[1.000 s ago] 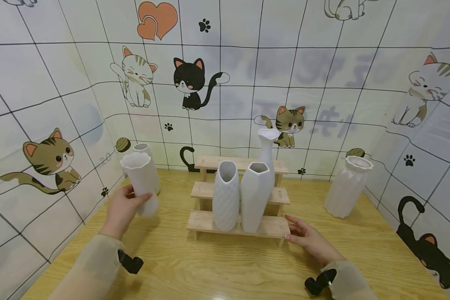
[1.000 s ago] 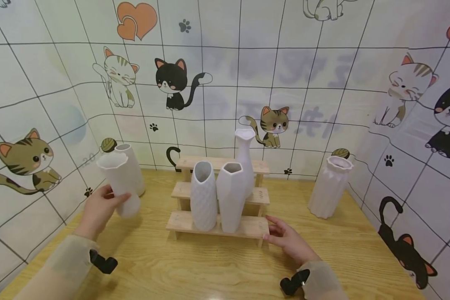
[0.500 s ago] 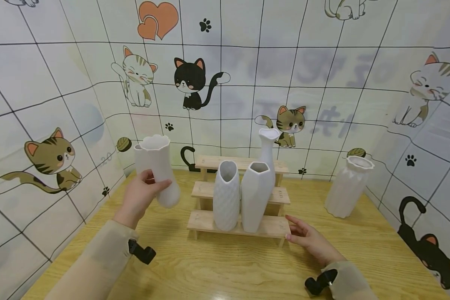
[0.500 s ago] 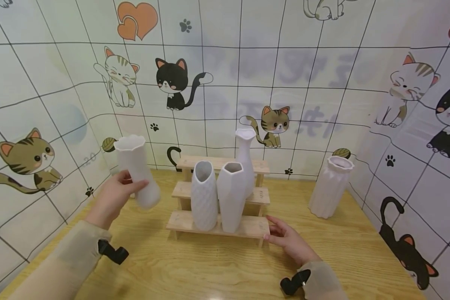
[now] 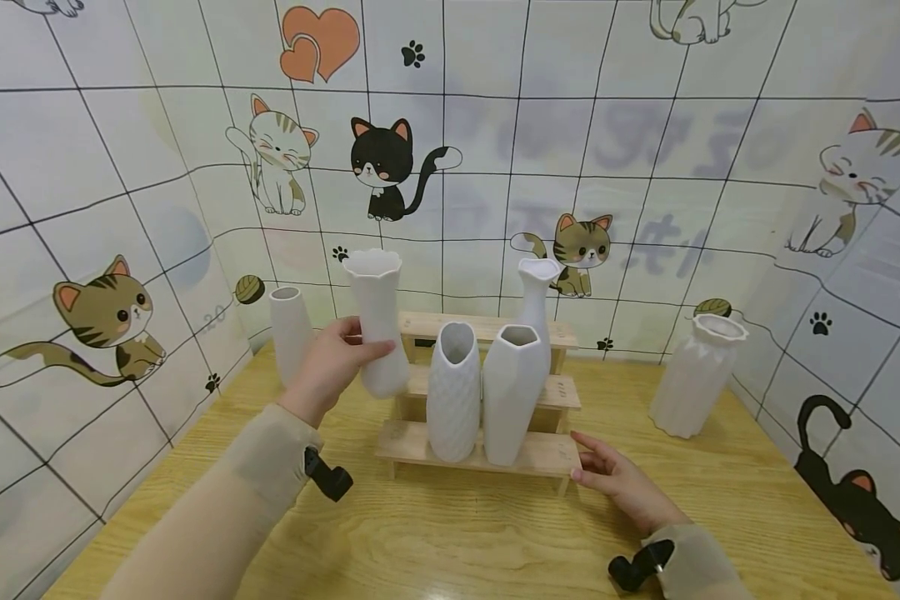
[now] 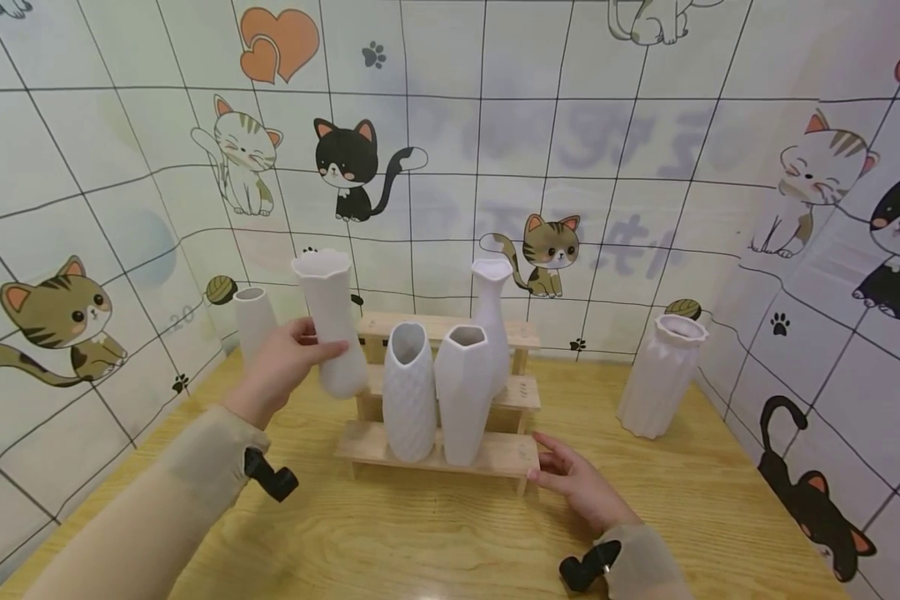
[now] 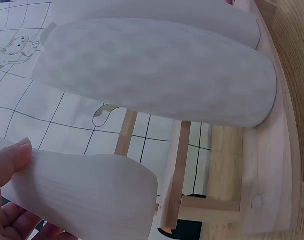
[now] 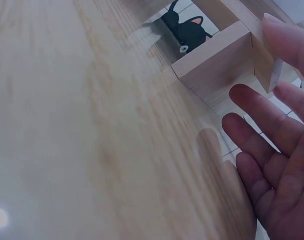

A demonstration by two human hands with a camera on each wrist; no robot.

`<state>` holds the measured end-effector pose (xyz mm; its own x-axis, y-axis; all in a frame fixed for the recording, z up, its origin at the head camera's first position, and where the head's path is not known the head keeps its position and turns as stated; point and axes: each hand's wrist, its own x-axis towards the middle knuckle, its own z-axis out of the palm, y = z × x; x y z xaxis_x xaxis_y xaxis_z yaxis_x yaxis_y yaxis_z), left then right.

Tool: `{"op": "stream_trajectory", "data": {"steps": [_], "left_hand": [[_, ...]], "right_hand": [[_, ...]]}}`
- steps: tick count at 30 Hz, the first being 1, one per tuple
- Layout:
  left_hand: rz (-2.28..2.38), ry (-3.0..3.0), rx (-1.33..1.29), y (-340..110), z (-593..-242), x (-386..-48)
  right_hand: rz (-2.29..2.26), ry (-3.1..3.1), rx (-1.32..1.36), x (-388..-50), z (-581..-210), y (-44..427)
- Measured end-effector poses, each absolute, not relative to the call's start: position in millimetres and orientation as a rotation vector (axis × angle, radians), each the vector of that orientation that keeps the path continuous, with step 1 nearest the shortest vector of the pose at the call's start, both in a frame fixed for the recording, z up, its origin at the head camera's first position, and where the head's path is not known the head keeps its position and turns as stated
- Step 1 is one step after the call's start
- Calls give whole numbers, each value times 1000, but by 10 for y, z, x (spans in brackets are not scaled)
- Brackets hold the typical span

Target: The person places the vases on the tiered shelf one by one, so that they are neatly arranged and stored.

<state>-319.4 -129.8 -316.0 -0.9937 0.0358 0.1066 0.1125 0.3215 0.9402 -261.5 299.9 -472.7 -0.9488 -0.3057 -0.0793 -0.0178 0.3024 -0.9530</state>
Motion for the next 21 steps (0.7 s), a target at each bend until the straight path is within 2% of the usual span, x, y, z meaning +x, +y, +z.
{"op": "stream_trajectory", "data": {"steps": [21], "left_hand": [[-1793,-2481,-275,-863,-3142,-3384]], "right_hand": [[-1688,2336,-274,-2598,-4718,2992]]}}
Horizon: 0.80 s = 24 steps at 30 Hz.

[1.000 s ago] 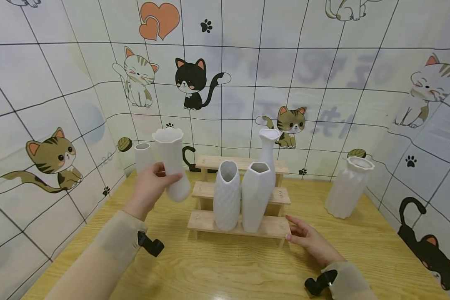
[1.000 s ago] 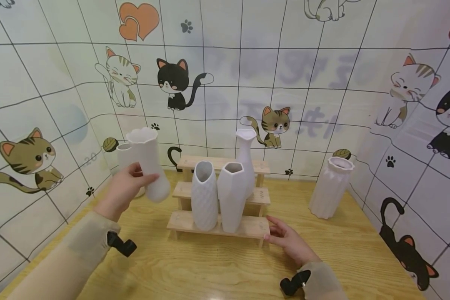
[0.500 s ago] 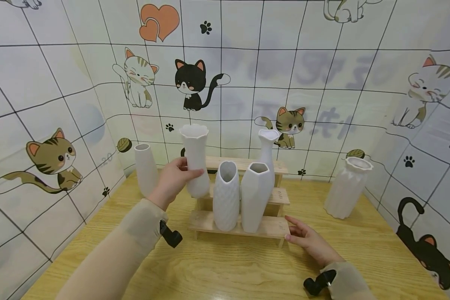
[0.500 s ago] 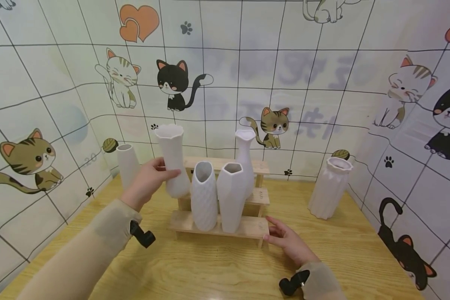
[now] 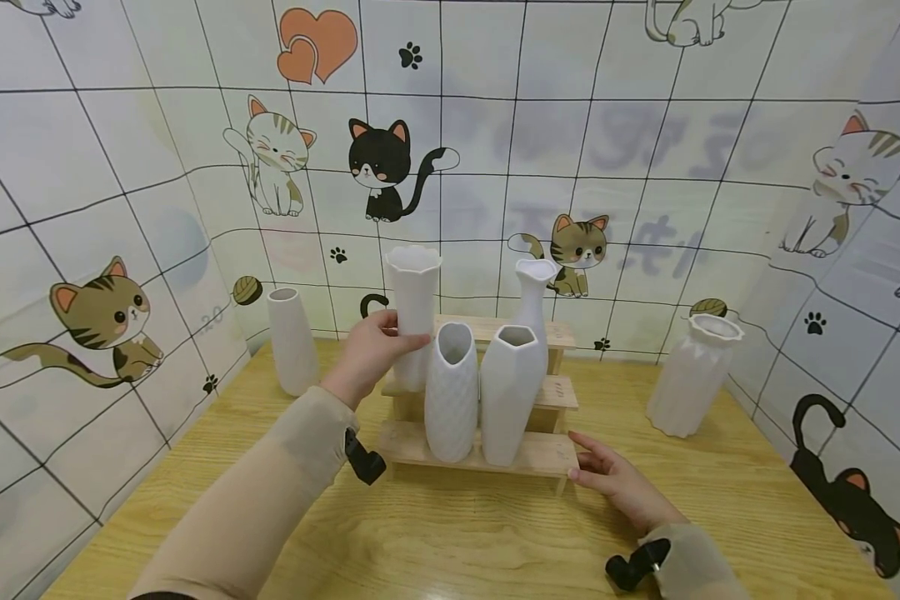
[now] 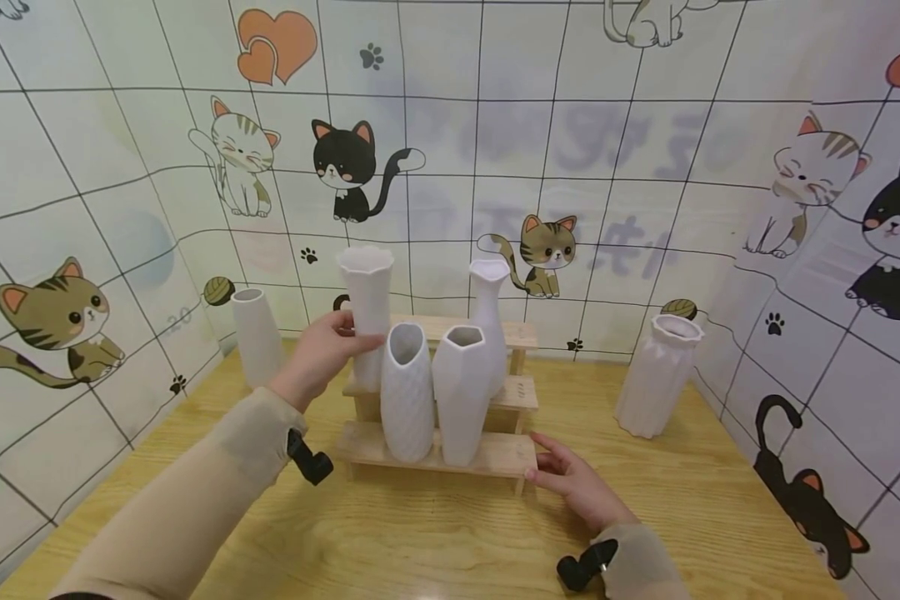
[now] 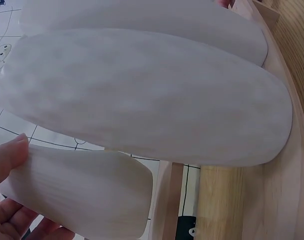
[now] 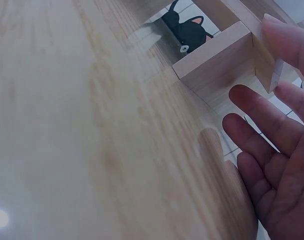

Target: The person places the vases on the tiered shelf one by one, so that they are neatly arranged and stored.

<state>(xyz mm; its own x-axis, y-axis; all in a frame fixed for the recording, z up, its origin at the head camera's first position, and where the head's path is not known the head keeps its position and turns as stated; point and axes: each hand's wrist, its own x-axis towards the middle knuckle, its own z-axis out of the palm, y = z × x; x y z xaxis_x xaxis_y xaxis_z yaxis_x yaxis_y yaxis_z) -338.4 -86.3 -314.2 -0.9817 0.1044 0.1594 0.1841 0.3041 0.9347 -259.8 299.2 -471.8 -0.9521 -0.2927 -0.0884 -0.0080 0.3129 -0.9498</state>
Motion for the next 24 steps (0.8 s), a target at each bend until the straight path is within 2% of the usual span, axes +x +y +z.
{"op": "stream_trajectory", "data": {"steps": [24], "left_hand": [[-1811,-2453,-292,-628,-3216,-3521]], "right_hand": [[-1699,2340,-262,-2605,-4737,2992]]}}
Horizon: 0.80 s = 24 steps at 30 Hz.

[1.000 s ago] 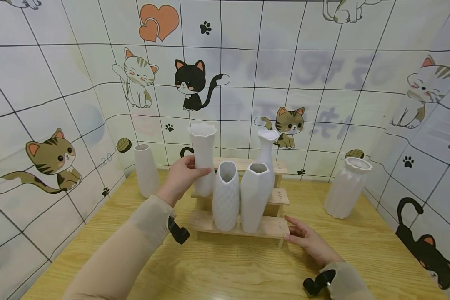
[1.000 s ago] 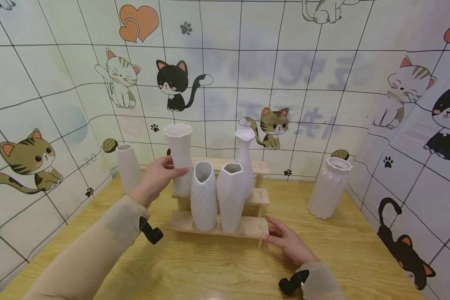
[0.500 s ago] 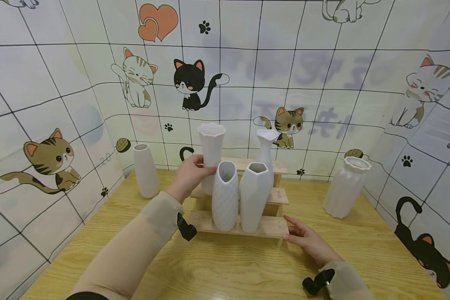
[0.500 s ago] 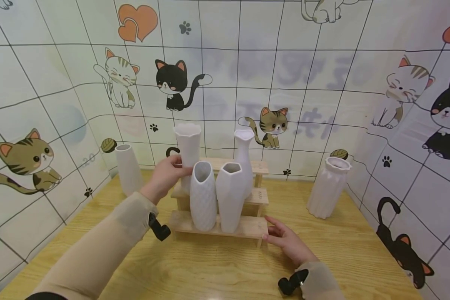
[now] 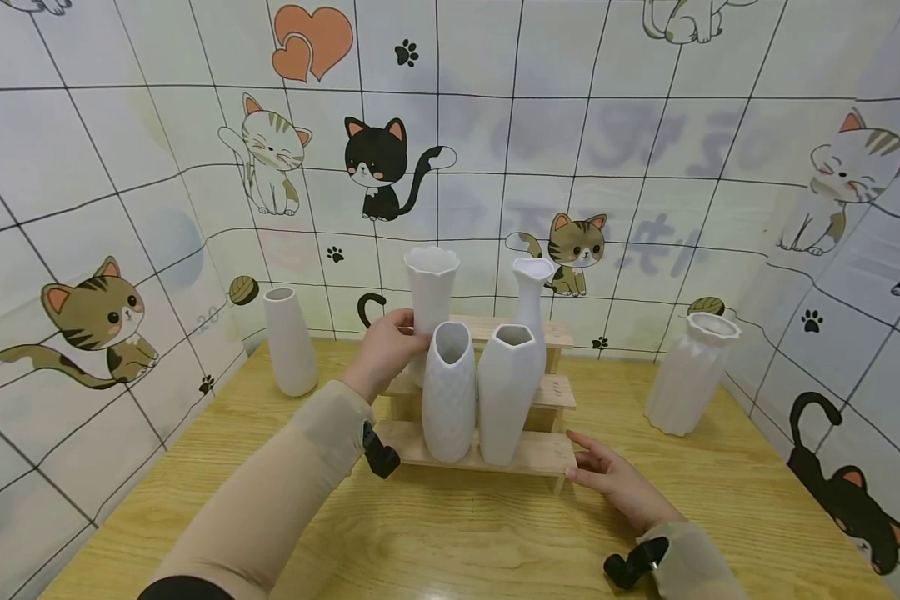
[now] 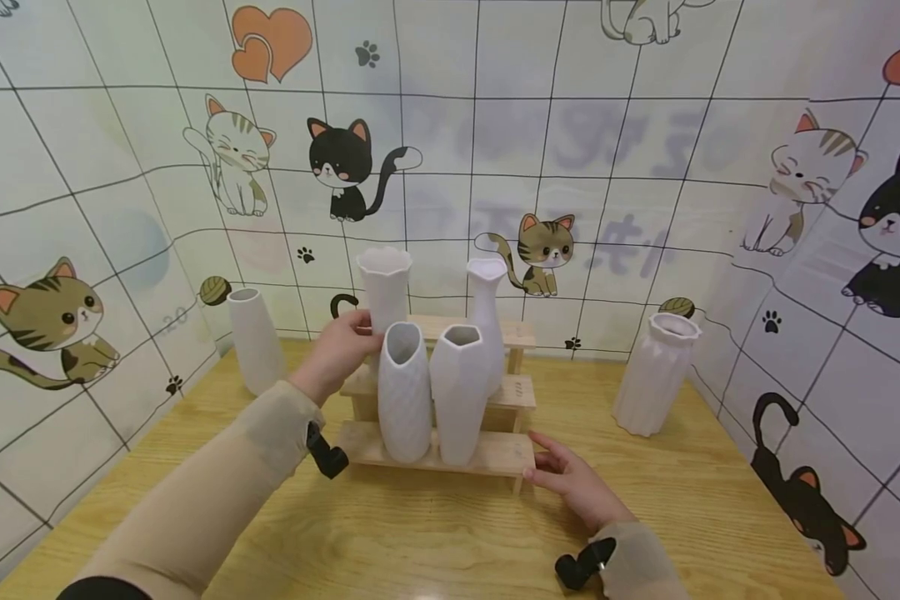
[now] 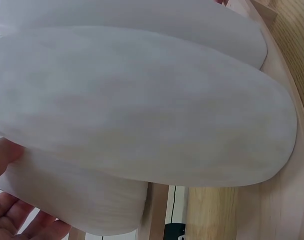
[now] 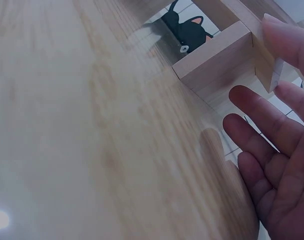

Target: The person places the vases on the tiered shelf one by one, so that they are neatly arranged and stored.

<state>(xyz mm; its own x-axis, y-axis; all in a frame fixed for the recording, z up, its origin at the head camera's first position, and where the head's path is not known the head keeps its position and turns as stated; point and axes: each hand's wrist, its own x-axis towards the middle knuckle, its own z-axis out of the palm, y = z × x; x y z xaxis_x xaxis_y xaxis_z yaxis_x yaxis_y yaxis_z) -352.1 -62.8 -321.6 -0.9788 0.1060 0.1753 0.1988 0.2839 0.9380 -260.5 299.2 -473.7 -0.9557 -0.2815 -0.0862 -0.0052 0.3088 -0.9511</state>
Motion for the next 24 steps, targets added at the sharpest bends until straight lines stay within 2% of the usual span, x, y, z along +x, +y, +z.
{"op": "stream_trajectory", "data": {"steps": [24], "left_hand": [[-1814,-2464,-288,-561,-3255,-3570]], "right_hand": [[-1704,2328,-261,-2604,-4733,2986]]}}
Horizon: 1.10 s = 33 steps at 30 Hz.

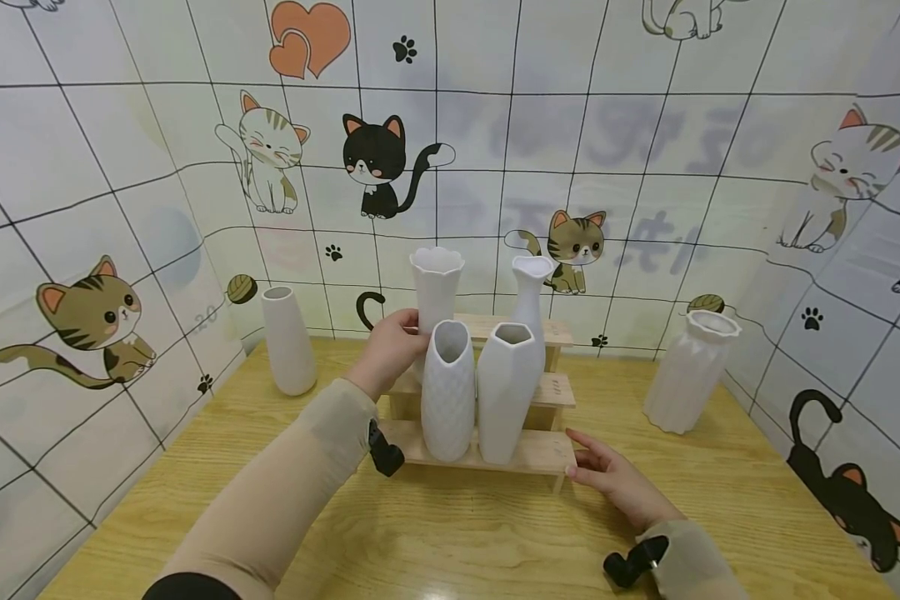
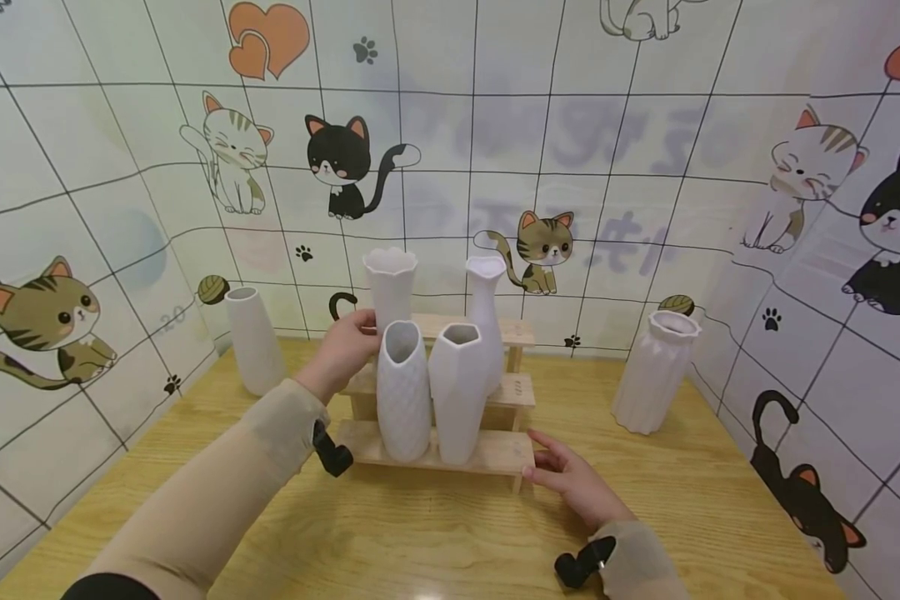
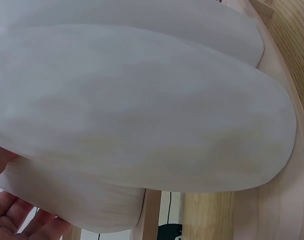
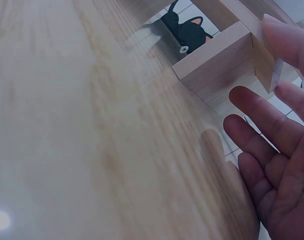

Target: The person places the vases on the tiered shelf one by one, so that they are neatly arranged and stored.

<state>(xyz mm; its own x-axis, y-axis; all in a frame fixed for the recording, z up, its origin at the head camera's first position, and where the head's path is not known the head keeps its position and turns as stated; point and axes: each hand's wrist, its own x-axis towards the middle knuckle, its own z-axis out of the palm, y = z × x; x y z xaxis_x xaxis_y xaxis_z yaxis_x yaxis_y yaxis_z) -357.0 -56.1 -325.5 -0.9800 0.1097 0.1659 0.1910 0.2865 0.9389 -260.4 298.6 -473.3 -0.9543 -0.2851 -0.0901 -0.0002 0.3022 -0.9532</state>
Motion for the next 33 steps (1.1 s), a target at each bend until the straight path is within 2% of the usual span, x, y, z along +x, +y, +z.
{"op": "stream_trajectory", "data": {"steps": [10,19,33], "left_hand": [[-1839,-2461,-355,-606,-3286,-3565],[-1873,-2460,-340,-933,-3368,-3551],[-1877,-2364,-57,-1650,-3693,-3583]], "right_hand": [[-1698,2337,-271,-2600,-4723,2985],[-1695,2322,-263,-2603,-4718,2991],[-1696,2325,-230,-2597,-4727,2983]]}}
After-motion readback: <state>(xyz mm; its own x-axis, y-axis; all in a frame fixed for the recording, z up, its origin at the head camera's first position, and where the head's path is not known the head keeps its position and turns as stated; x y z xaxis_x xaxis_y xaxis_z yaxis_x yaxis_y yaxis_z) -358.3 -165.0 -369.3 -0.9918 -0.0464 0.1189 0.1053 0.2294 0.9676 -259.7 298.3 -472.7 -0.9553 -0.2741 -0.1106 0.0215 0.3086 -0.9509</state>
